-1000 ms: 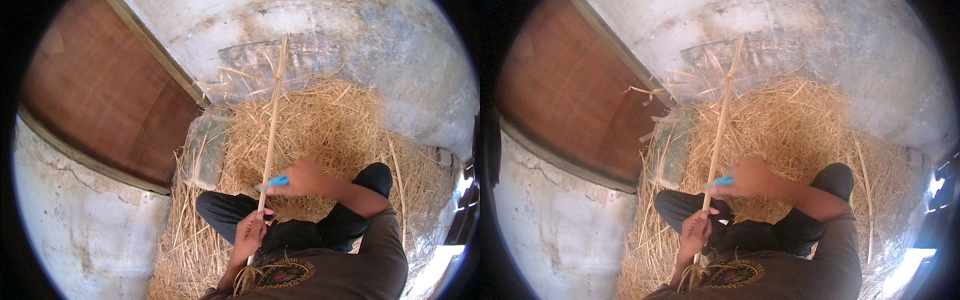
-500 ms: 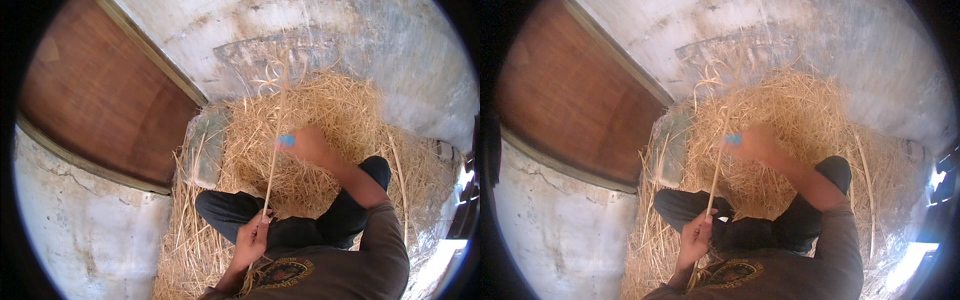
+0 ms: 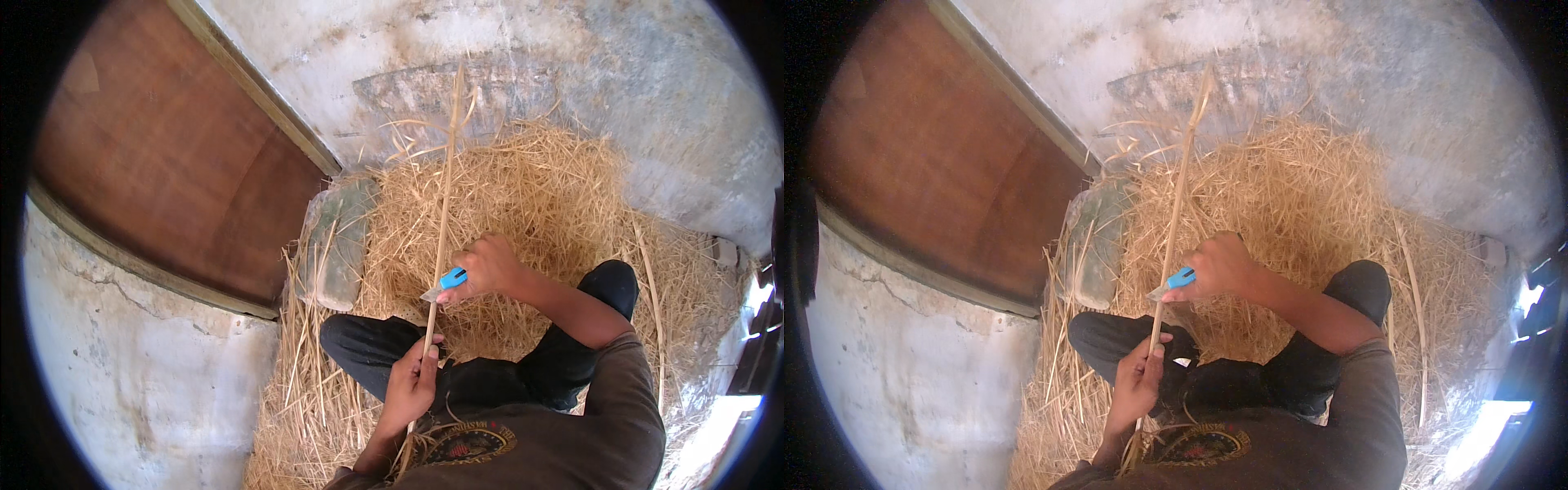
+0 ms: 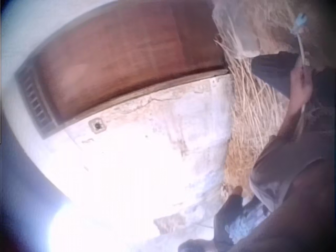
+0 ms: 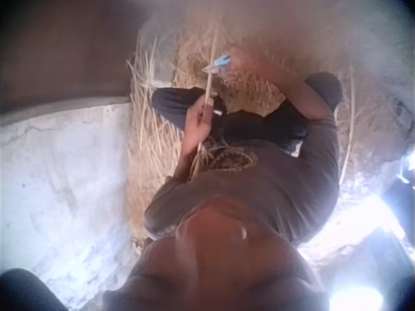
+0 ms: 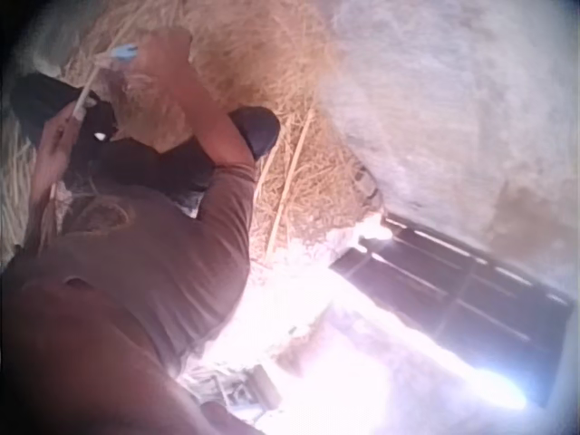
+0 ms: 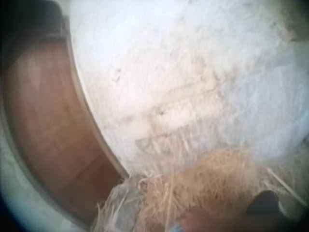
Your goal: The person sits on a pile of straw and uses a small knife to shave and smooth a long, thin stick. They hold the stick with one hand and carefully scrape along its length with the knife in the other hand.
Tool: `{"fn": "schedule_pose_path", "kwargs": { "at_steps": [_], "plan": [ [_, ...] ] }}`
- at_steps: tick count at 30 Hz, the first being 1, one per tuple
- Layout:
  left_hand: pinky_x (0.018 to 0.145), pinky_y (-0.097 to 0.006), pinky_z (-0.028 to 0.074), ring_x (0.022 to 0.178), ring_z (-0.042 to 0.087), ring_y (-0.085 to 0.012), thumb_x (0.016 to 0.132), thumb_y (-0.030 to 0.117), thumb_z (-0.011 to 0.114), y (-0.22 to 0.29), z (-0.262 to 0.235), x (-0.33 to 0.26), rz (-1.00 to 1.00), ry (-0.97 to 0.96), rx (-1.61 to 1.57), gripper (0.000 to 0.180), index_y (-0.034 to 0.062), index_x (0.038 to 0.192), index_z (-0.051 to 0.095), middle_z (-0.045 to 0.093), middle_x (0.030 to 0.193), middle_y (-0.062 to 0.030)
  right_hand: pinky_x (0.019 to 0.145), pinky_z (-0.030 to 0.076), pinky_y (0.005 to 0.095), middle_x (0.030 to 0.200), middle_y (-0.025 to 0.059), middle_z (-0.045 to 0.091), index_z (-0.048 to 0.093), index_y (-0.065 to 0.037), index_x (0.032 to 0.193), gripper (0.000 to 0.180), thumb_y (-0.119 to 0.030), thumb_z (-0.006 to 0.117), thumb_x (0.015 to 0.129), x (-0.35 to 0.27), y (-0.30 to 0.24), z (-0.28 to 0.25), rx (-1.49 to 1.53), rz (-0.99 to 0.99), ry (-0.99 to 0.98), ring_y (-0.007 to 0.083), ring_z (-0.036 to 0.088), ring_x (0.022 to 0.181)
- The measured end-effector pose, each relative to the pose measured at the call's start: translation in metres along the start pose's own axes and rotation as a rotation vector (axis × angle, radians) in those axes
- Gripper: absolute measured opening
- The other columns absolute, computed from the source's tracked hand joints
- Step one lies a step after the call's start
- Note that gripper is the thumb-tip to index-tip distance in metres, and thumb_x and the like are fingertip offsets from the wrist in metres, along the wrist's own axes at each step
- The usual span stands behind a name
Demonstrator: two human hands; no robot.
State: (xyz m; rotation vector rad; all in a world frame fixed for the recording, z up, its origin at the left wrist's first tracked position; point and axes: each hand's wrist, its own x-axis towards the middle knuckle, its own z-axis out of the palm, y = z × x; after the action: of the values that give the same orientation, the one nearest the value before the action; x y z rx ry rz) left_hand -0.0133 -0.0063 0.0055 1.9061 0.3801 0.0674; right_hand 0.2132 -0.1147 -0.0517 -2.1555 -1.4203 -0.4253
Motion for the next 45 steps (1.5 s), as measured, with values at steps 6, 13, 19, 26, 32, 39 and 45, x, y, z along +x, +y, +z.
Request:
{"fn": "schedule_pose_path", "kwargs": {
  "at_steps": [6,13,19,26,32,39,45],
  "plan": [
    [0.050,-0.021,0.028,0.056,0.033,-0.0020,0.100,0.015,0.045,-0.010,0.004,-0.012,-0.054,-0.124,-0.067,0.024,0.0043,0.118,0.057,0.037,0.061,0.0066,0.044,0.042,0.0394,0.048,0.0084,0.053,0.062,-0.009,0.057,0.072,-0.078,0.051,0.075,0.018,0.102,-0.004,-0.126,0.623,-0.120,0.0252,0.055,0.046],
    [0.048,-0.020,0.025,0.054,0.031,-0.0005,0.101,0.015,0.045,-0.017,-0.004,-0.009,-0.137,-0.099,-0.295,0.025,0.0026,0.119,0.057,0.035,0.061,0.0092,0.047,0.046,0.0436,0.049,0.0106,0.054,0.064,-0.006,0.062,0.073,-0.074,0.046,0.082,0.010,0.025,-0.010,-0.025,0.378,-0.263,0.0283,0.056,0.046],
    [0.047,-0.020,0.024,0.052,0.029,-0.0007,0.101,0.015,0.045,-0.017,0.001,-0.017,-0.075,-0.118,-0.124,0.024,0.0031,0.118,0.057,0.033,0.059,0.0098,0.045,0.044,0.0423,0.049,0.0075,0.053,0.061,-0.005,0.060,0.071,-0.069,0.046,0.085,0.024,0.088,-0.002,-0.031,0.666,-0.204,0.0258,0.054,0.045],
    [0.047,-0.019,0.021,0.052,0.027,0.0007,0.102,0.017,0.044,-0.023,-0.003,-0.012,-0.143,-0.133,-0.382,0.027,0.0018,0.120,0.055,0.033,0.059,0.0098,0.045,0.044,0.0388,0.048,0.0069,0.052,0.063,-0.007,0.061,0.075,-0.077,0.043,0.081,0.018,0.053,-0.002,0.003,0.500,-0.220,0.0247,0.054,0.045],
    [0.046,-0.019,0.020,0.052,0.027,0.0008,0.102,0.015,0.042,-0.019,-0.008,-0.015,-0.123,-0.155,-0.349,0.027,0.0012,0.121,0.054,0.032,0.059,0.0095,0.048,0.047,0.0403,0.050,0.0076,0.054,0.064,-0.008,0.062,0.074,-0.078,0.047,0.078,0.015,0.033,-0.002,-0.045,0.429,-0.261,0.0256,0.057,0.048],
    [0.047,-0.020,0.024,0.052,0.029,-0.0006,0.102,0.015,0.042,-0.019,0.004,-0.018,-0.100,-0.248,-0.281,0.025,0.0023,0.120,0.055,0.032,0.059,0.0087,0.049,0.047,0.0422,0.048,0.0095,0.053,0.061,-0.004,0.059,0.080,-0.080,0.042,0.079,0.027,0.144,-0.015,-0.159,0.754,-0.049,0.0273,0.057,0.048],
    [0.047,-0.020,0.025,0.052,0.030,-0.0008,0.102,0.016,0.041,-0.019,0.002,-0.020,-0.122,-0.256,-0.238,0.025,0.0020,0.118,0.056,0.035,0.058,0.0075,0.045,0.043,0.0389,0.052,0.0065,0.051,0.058,-0.004,0.057,0.087,-0.086,0.037,0.076,0.023,0.171,-0.018,-0.145,0.825,-0.028,0.0215,0.056,0.052]
  ]
}}
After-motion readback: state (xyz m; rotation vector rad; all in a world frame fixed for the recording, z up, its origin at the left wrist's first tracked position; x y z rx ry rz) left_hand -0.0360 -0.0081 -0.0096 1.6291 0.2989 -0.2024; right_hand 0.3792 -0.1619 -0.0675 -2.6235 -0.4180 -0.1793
